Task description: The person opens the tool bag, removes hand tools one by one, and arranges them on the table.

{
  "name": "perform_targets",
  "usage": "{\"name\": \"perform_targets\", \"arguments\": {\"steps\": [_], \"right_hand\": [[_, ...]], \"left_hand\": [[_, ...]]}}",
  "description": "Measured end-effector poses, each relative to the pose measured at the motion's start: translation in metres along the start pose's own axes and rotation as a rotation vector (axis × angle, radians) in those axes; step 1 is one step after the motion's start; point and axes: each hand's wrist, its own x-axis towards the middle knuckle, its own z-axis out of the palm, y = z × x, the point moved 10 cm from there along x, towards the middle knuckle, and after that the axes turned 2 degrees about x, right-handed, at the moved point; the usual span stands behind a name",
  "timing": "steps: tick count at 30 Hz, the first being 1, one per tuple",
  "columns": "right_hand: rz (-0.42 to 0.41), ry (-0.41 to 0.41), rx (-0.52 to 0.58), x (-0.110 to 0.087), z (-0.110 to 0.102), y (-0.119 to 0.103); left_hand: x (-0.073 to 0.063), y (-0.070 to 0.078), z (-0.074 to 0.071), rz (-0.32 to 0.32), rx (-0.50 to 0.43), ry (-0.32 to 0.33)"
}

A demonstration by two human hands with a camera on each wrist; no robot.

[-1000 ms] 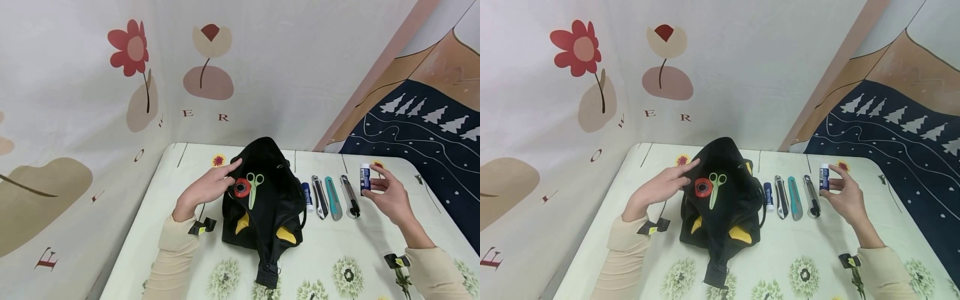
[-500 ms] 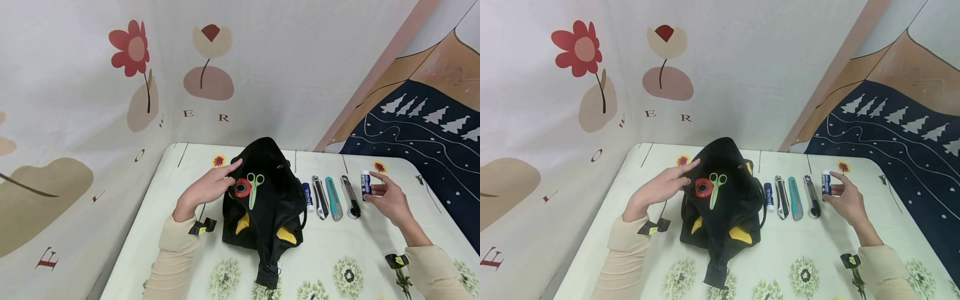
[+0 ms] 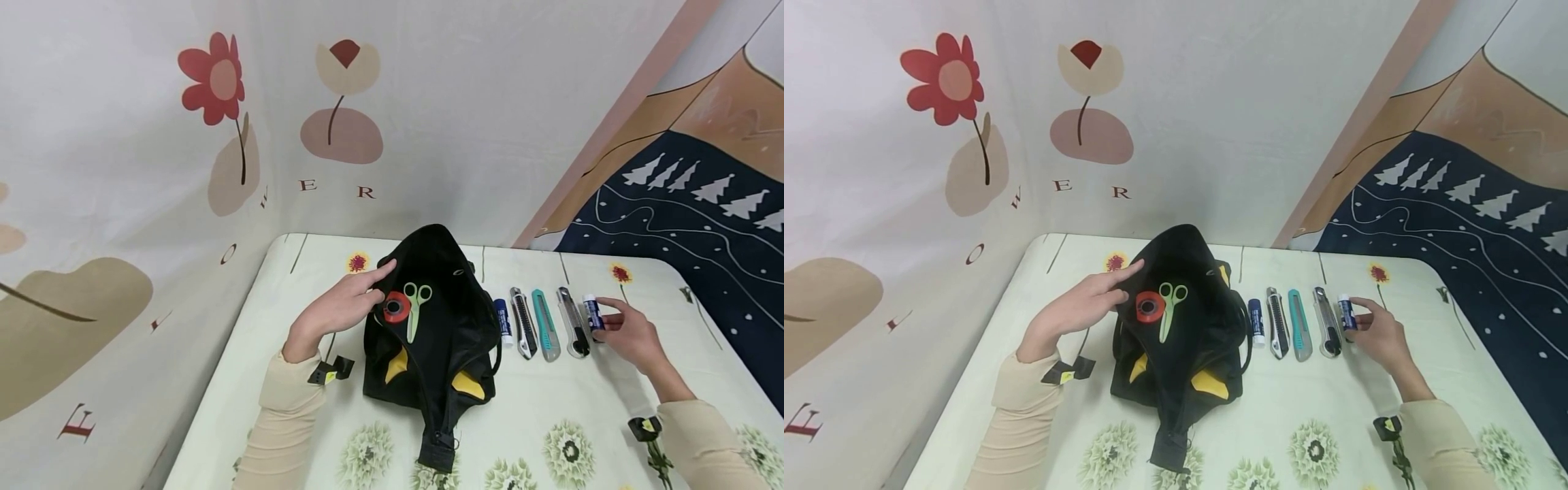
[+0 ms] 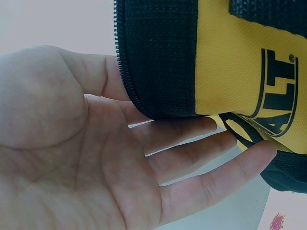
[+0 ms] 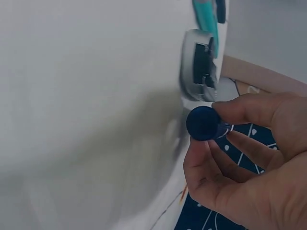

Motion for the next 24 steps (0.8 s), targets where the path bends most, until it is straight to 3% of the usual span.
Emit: {"name": "perform_targets", "arguments": {"steps": [16,24], "right_hand": [[0.014,0.01,-0.039,0.0028,0.0063,0.0036],[0.051,-0.024,-0.046,0.0022,0.0087,0.0054]], "left_hand": [[-0.0006,0.0014,-0.0013,0.0,-0.004,0.006],[-0.001,0.0015,-0.0004,0.007,-0.008,0.001]]}}
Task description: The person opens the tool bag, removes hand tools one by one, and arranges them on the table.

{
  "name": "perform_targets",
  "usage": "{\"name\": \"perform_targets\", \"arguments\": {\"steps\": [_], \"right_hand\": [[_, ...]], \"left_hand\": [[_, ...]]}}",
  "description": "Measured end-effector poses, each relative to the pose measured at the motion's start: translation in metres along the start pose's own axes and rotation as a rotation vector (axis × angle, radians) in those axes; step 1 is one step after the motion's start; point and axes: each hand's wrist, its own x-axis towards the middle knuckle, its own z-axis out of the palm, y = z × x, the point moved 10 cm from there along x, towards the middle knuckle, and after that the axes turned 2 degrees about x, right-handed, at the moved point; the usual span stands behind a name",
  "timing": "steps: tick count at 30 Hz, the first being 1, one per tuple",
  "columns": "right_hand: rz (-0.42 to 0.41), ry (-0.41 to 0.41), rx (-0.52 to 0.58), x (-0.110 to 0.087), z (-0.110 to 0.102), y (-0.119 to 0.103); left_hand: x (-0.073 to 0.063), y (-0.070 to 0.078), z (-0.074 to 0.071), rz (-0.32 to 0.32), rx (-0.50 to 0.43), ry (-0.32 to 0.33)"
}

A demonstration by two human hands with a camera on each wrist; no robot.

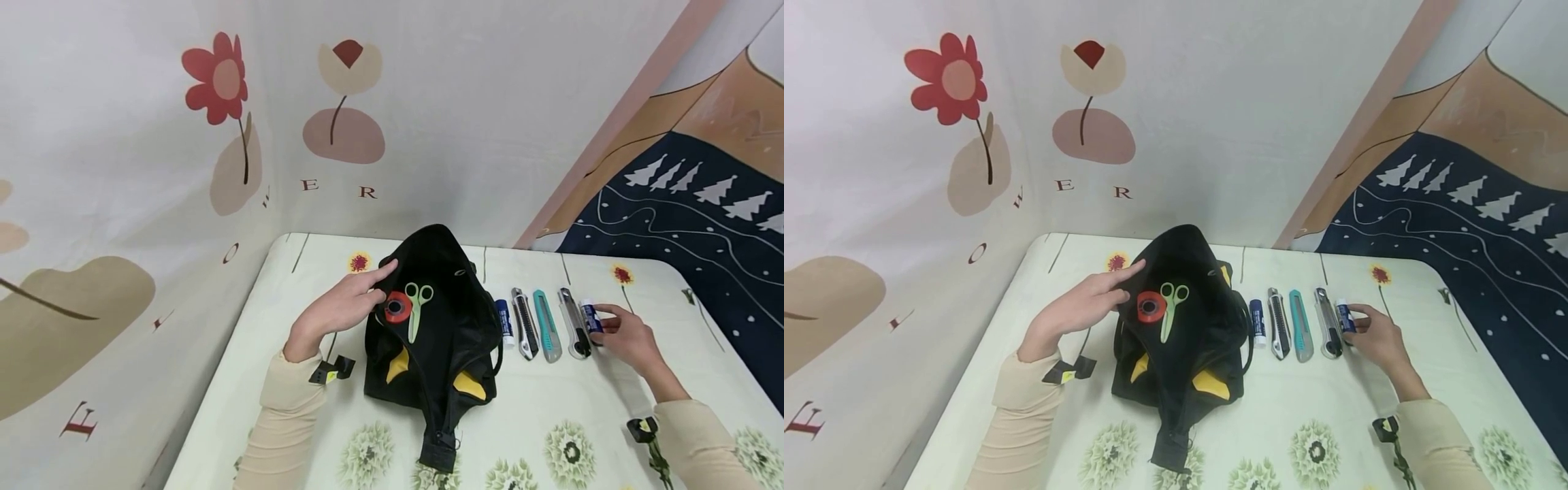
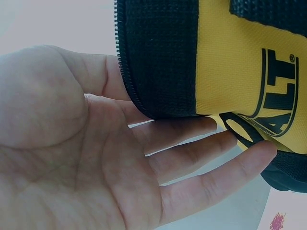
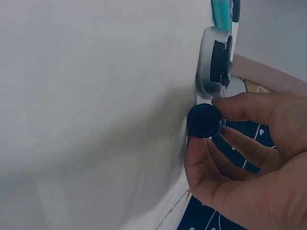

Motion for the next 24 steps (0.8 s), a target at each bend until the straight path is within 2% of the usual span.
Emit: {"name": "perform_targets", "arguments": {"steps": [8,12,17,24], "right_hand": [[-0.001,-0.013,0.011,-0.001,-0.001,0.003],[-0.034,-0.007,-0.001,-0.004,-0.004,0.002],[-0.084,0.075,-0.026,-0.009,-0.013,-0.005],[-0.061,0.167,0.0,-0.015,-0.02,-0.015]], "left_hand": [[0.0,0.0,0.0,0.001,0.004,0.001],[0.001,0.0,0.001,0.003,0.002,0.002],[0.001,0.001,0.001,0.004,0.01,0.0],[0.001,-0.001,0.0,-0.008,0.01,0.002]]}}
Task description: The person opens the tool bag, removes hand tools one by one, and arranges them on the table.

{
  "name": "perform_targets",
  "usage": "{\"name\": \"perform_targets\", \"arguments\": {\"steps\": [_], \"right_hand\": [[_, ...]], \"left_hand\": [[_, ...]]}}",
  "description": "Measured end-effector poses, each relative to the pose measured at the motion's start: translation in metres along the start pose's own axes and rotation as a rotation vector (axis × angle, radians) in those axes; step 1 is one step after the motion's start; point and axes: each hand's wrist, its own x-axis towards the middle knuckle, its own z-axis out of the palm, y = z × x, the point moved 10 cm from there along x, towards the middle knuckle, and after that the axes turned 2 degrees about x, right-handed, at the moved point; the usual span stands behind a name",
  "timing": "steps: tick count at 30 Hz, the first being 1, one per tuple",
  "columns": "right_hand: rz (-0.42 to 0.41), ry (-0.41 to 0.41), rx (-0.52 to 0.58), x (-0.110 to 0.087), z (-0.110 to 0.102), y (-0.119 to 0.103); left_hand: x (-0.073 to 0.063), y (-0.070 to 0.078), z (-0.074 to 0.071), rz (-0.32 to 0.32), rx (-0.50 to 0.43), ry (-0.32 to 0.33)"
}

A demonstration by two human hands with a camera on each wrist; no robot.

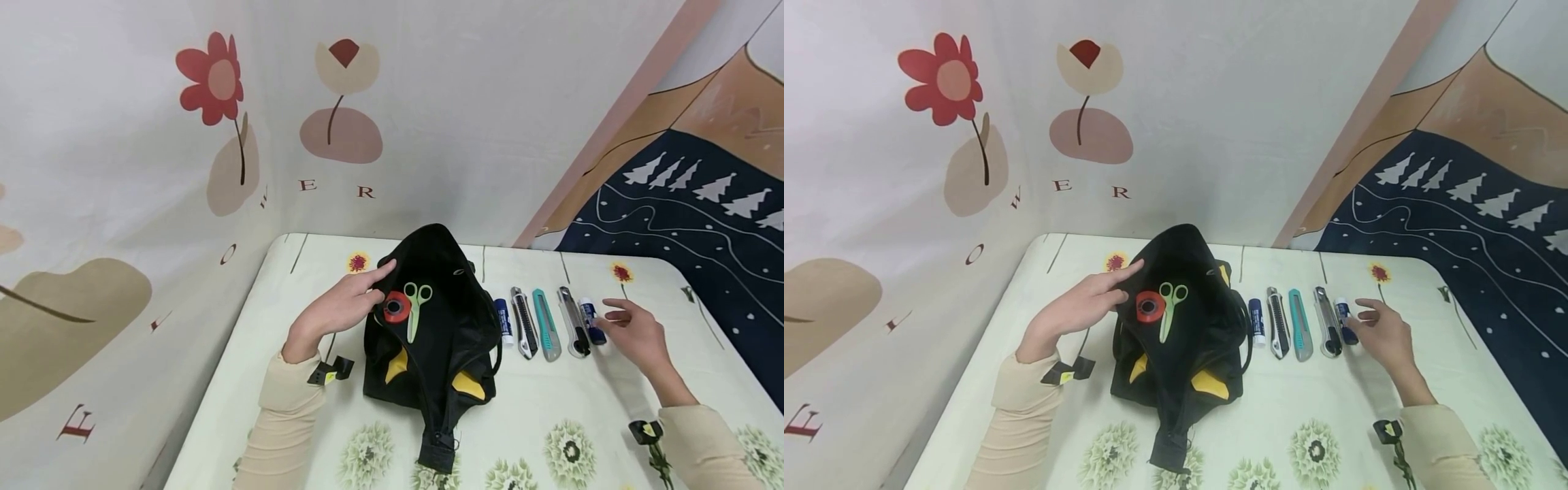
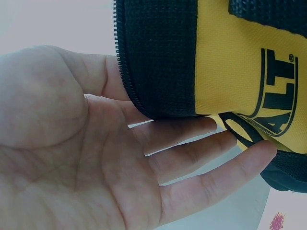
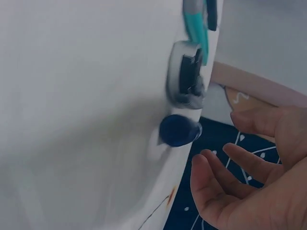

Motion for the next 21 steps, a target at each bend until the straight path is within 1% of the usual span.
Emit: {"name": "perform_targets", "arguments": {"steps": [5,9,15,21], "right_hand": [[0.0,0.054,0.017,-0.004,-0.004,-0.014],[-0.045,0.105,0.042,-0.008,-0.008,-0.032],[-0.123,0.176,0.086,-0.015,-0.014,-0.066],[-0.195,0.199,0.116,-0.021,-0.015,-0.099]], "left_hand": [[0.0,-0.001,0.0,0.007,-0.006,-0.001],[0.0,0.0,0.0,0.011,-0.005,0.001],[-0.001,0.001,0.0,0.015,-0.007,0.002],[-0.001,0.001,0.0,0.013,-0.006,0.003]]}}
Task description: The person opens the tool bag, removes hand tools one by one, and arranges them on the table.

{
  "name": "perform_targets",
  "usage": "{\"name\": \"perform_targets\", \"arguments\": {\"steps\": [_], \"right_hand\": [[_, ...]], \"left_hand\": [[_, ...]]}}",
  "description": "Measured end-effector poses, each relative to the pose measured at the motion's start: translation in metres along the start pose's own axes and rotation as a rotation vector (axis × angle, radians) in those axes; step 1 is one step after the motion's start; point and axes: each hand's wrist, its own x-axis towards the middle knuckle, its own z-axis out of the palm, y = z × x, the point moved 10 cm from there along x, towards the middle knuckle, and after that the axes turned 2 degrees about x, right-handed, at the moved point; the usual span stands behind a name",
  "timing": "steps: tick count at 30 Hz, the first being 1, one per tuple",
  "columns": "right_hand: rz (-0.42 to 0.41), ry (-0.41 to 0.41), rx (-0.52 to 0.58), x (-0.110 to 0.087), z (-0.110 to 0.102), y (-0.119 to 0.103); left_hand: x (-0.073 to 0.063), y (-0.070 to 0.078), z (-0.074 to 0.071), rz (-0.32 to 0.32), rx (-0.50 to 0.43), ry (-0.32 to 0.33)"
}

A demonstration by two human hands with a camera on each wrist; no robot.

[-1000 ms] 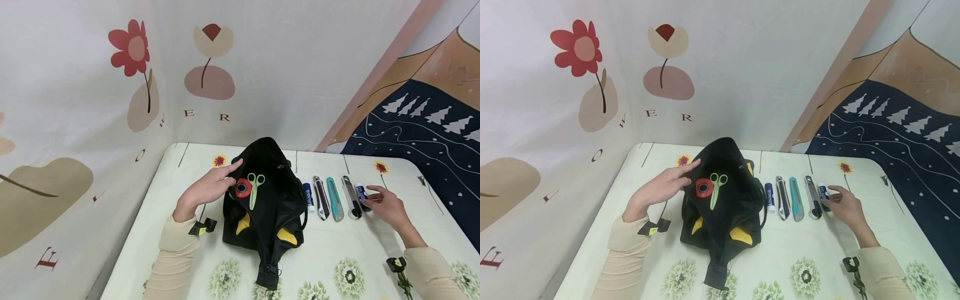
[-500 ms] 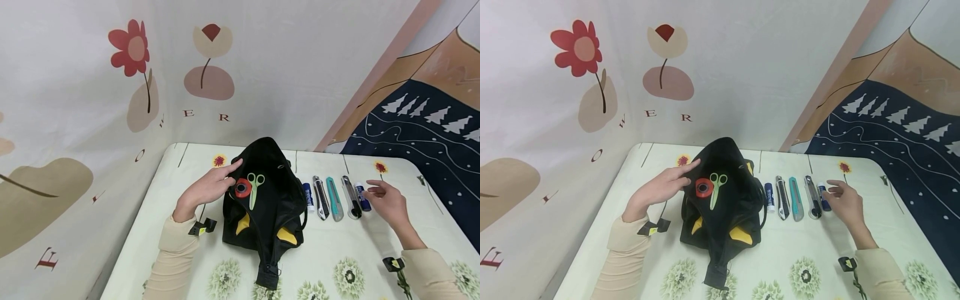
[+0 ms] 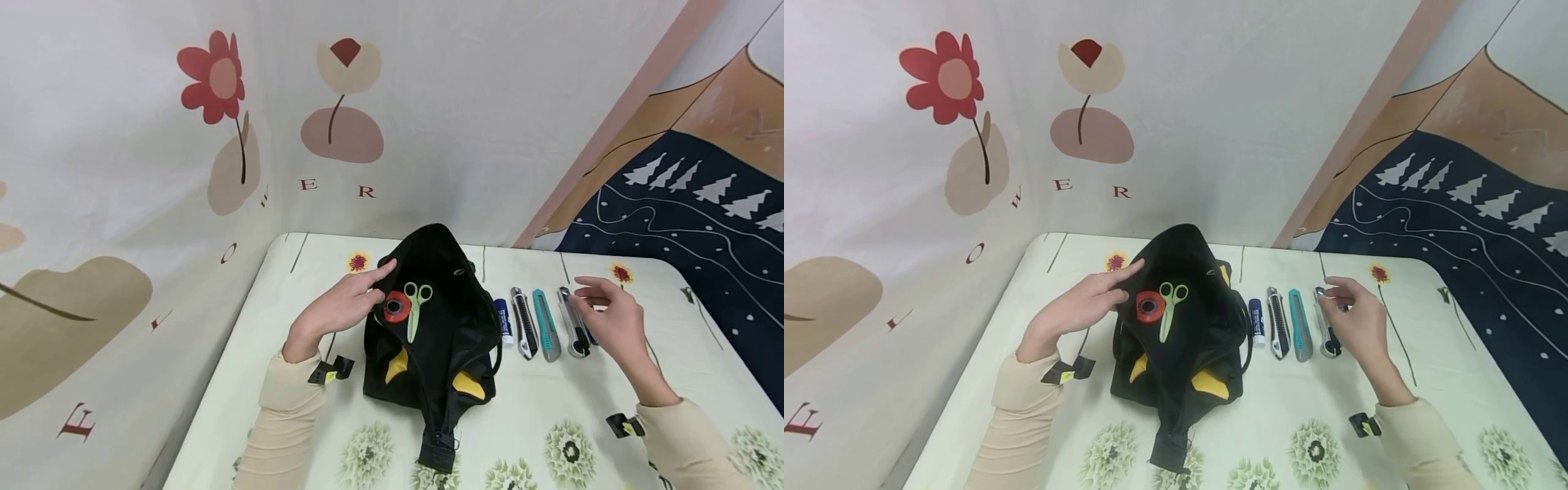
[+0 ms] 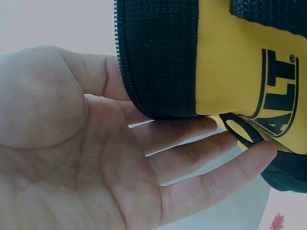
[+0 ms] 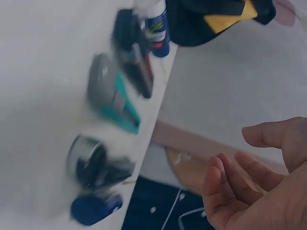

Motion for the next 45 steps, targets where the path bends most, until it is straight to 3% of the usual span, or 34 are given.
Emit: {"name": "perform_targets", "arguments": {"steps": [10,23,30,38,45], "right_hand": [[-0.11,0.034,0.123,-0.002,0.013,-0.055],[-0.167,-0.021,0.199,-0.005,0.044,-0.105],[-0.248,-0.029,0.269,-0.005,0.057,-0.133],[-0.261,-0.043,0.347,-0.002,0.072,-0.159],[-0.315,-0.114,0.388,-0.001,0.093,-0.185]], "left_hand": [[0.0,-0.001,0.0,-0.016,0.005,-0.002],[0.0,-0.001,0.001,-0.015,0.001,-0.012],[0.001,0.0,0.001,-0.01,-0.011,-0.019],[0.002,0.003,0.002,-0.009,0.003,-0.015],[0.002,0.001,0.002,-0.018,0.005,-0.006]]}}
